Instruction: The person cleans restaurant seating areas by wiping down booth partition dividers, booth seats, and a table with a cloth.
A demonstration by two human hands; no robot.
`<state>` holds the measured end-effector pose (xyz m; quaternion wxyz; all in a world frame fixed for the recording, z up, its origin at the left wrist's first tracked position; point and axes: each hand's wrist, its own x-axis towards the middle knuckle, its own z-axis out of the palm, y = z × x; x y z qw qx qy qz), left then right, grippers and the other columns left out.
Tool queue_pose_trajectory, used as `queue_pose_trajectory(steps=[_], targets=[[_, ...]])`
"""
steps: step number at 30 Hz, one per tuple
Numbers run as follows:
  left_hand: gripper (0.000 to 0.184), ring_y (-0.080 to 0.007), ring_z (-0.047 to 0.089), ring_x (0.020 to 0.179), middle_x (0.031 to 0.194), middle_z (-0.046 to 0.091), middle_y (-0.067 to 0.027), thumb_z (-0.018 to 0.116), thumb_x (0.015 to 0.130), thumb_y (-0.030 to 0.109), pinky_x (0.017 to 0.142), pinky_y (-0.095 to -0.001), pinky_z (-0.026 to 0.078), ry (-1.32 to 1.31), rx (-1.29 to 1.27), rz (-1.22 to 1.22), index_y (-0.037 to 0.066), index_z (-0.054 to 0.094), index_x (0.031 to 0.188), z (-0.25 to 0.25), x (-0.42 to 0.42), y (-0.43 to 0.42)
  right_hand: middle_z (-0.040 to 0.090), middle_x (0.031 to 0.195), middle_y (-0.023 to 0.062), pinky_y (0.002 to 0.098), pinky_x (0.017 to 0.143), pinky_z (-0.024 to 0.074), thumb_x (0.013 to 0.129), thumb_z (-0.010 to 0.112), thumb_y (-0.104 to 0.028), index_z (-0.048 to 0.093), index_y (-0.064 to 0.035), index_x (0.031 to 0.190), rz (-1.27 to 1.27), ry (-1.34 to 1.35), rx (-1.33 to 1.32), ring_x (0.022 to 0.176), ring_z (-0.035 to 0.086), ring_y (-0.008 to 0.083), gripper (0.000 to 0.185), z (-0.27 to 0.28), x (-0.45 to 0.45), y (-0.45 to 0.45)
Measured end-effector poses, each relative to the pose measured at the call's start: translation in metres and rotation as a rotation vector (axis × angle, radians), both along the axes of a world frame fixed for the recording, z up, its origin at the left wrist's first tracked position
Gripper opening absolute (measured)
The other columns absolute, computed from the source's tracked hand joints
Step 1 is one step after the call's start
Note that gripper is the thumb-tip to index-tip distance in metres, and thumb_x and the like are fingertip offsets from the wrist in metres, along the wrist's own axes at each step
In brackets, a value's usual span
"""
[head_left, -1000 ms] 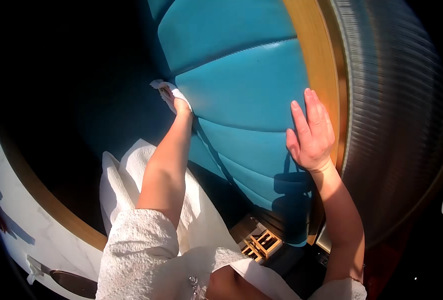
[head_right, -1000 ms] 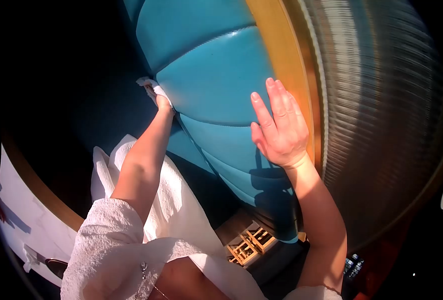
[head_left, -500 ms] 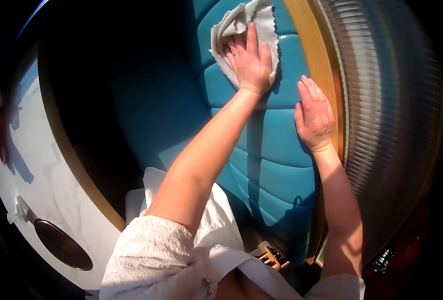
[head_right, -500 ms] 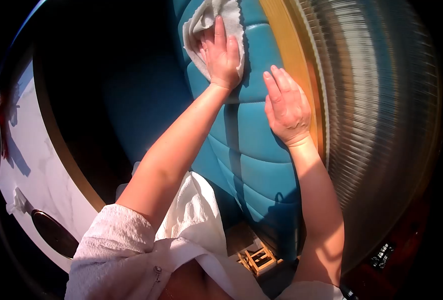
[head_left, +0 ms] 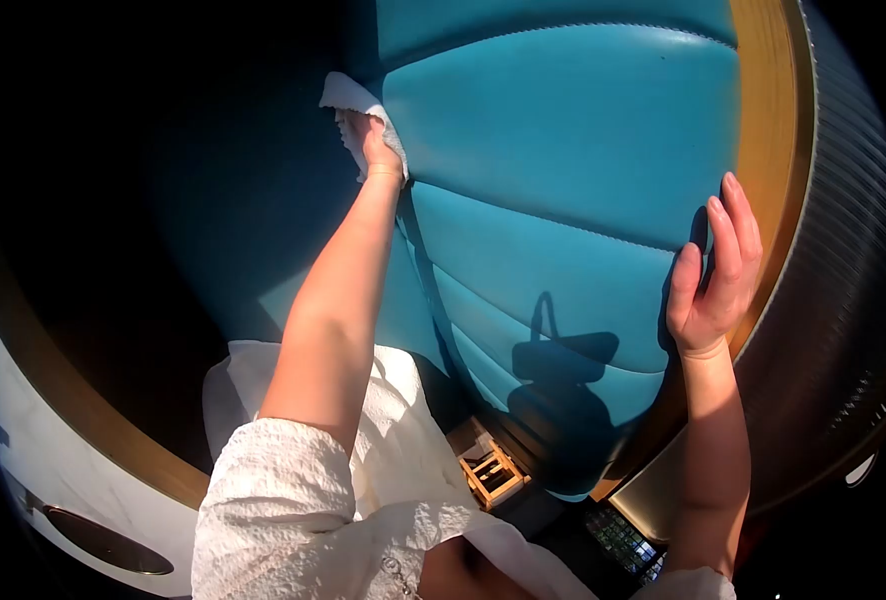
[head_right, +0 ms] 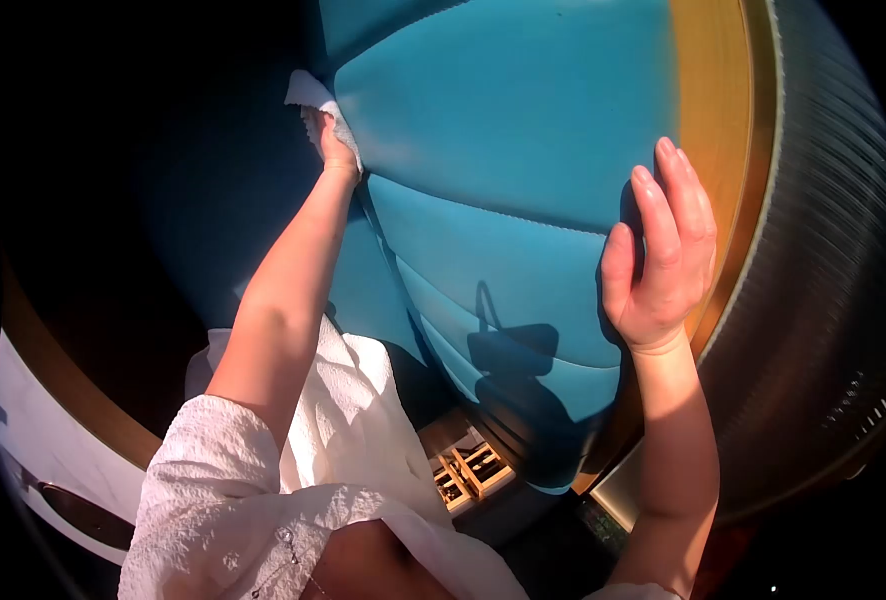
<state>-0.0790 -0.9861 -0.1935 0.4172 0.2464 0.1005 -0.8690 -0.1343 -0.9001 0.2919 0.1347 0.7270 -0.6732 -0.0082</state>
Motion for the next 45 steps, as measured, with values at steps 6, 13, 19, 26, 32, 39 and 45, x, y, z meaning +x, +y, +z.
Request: queue_pose_trajectory(steps=[6, 13, 19, 26, 32, 39, 45], targets=[[0.049, -0.0296, 0.014, 0.135, 0.145, 0.019, -0.017, 0.032, 0.095, 0.021, 0.11, -0.0327, 0.011, -1.481, -1.026, -0.479, 0.001, 0.022, 0.138, -0.087, 0.007, 0.187, 0.054, 0.118, 0.0182, 0.034, 0.089, 0.0435, 0.084, 0.052, -0.004, 0.055, 0.0015, 0.112, 0.154, -0.043, -0.119, 0.105, 0.054, 0.0281, 0.029, 0.001, -0.002, 0.039], [0.058, -0.0458, 0.011, 0.13, 0.138, 0.02, -0.0314, 0.033, 0.091, 0.036, 0.107, -0.052, 0.003, -1.193, -0.864, -0.156, -0.008, 0.031, 0.129, 0.233, 0.066, 0.239, 0.055, 0.111, 0.0223, 0.0373, 0.091, 0.0408, 0.083, 0.056, -0.018, 0.053, -0.007, 0.118, 0.11, -0.165, -0.278, 0.104, 0.053, 0.0324, 0.036, -0.007, 0.013, 0.025], [0.06, -0.0458, 0.013, 0.13, 0.142, 0.021, -0.0228, 0.043, 0.085, 0.039, 0.104, -0.0585, 0.006, -1.258, -1.27, 0.215, 0.009, 0.032, 0.136, 0.399, 0.053, 0.075, 0.057, 0.105, 0.0194, 0.0415, 0.081, 0.0438, 0.086, 0.049, -0.014, 0.055, -0.0054, 0.108, 0.154, 0.045, -0.341, 0.092, 0.054, 0.0367, 0.024, 0.003, -0.008, -0.068], [0.047, -0.0263, 0.013, 0.136, 0.147, 0.014, -0.016, 0.022, 0.096, 0.019, 0.111, -0.0374, 0.004, -1.631, -1.204, 0.057, 0.004, 0.02, 0.14, 0.287, 0.085, 0.022, 0.059, 0.104, 0.0183, 0.0355, 0.085, 0.0435, 0.088, 0.047, -0.016, 0.053, -0.0071, 0.117, 0.151, -0.081, -0.286, 0.097, 0.057, 0.0313, 0.031, -0.003, 0.025, -0.052], [0.048, -0.0293, 0.015, 0.135, 0.147, 0.018, -0.0135, 0.029, 0.094, 0.024, 0.109, -0.0389, 0.012, -1.205, -0.863, 0.006, 0.009, 0.024, 0.14, 0.065, 0.044, 0.171, 0.063, 0.1, 0.0118, 0.0273, 0.076, 0.047, 0.089, 0.049, -0.017, 0.054, -0.0042, 0.116, 0.158, -0.196, -0.257, 0.085, 0.06, 0.0173, 0.03, 0.019, 0.005, 0.024], [0.05, -0.0456, 0.016, 0.128, 0.135, 0.024, -0.0304, 0.037, 0.089, 0.028, 0.108, -0.0505, 0.004, -1.152, -0.791, -0.191, -0.006, 0.035, 0.126, 0.216, 0.095, 0.313, 0.062, 0.096, 0.0197, 0.0369, 0.075, 0.0484, 0.088, 0.047, -0.023, 0.055, -0.0047, 0.112, 0.18, -0.083, -0.366, 0.084, 0.062, 0.0302, 0.031, 0.001, 0.008, -0.039], [0.049, -0.0433, 0.017, 0.129, 0.129, 0.036, -0.0241, 0.049, 0.079, 0.045, 0.102, -0.0639, 0.006, -1.372, -1.268, 0.276, 0.005, 0.06, 0.104, 0.389, 0.066, 0.224, 0.055, 0.113, 0.0173, 0.0358, 0.086, 0.0427, 0.091, 0.047, -0.023, 0.051, -0.0046, 0.119, 0.153, -0.168, -0.303, 0.101, 0.055, 0.0288, 0.034, -0.017, 0.05, 0.035]])
